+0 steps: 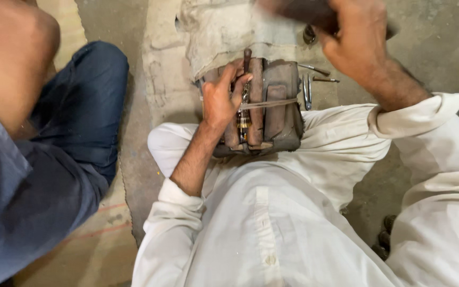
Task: The person sits cross-legged on the floor with a brass vessel held in a leather sand bag on their lap and engraves decorative patterns into it, tapping a small chisel with a wooden mallet and repositioning the vessel between strikes.
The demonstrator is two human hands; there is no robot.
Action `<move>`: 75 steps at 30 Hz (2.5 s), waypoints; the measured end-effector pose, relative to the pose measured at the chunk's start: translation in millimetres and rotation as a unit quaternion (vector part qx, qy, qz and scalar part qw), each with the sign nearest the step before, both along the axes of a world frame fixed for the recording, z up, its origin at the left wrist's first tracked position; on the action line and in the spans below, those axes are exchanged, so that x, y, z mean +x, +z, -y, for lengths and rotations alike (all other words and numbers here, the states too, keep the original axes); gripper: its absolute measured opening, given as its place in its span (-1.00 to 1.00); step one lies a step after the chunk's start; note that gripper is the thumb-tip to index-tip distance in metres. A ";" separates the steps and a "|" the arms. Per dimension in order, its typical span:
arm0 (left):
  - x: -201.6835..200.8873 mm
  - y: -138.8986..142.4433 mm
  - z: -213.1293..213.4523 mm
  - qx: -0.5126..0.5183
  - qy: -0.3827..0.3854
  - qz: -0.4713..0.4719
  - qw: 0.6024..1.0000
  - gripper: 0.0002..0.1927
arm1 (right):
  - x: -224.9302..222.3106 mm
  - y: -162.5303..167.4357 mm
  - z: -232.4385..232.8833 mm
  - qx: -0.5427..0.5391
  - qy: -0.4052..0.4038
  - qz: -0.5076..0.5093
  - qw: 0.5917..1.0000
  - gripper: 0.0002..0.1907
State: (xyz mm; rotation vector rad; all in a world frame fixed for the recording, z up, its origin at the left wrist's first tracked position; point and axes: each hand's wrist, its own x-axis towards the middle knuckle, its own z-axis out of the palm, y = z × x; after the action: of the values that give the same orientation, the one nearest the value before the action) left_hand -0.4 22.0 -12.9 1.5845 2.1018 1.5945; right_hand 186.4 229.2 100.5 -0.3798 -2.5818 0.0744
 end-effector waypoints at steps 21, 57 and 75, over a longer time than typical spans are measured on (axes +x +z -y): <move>-12.2 -22.2 -2.5 0.005 -0.008 0.138 0.990 -0.71 | 19.0 -24.8 -9.4 0.026 -0.029 0.162 0.986 -0.71; -11.9 -7.2 2.3 -0.016 -0.055 0.088 0.995 -0.59 | -0.7 -2.5 -1.8 0.004 -0.016 0.057 0.998 -0.68; -18.7 -9.7 2.7 -0.024 -0.079 0.066 0.994 -0.60 | 4.7 -14.4 -2.2 0.046 0.000 0.067 0.997 -0.69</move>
State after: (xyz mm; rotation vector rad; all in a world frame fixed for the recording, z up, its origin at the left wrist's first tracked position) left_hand -19.1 19.4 -22.5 1.5414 1.8837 1.5389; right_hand 191.1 231.4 86.0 -0.3606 -2.7049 -0.0726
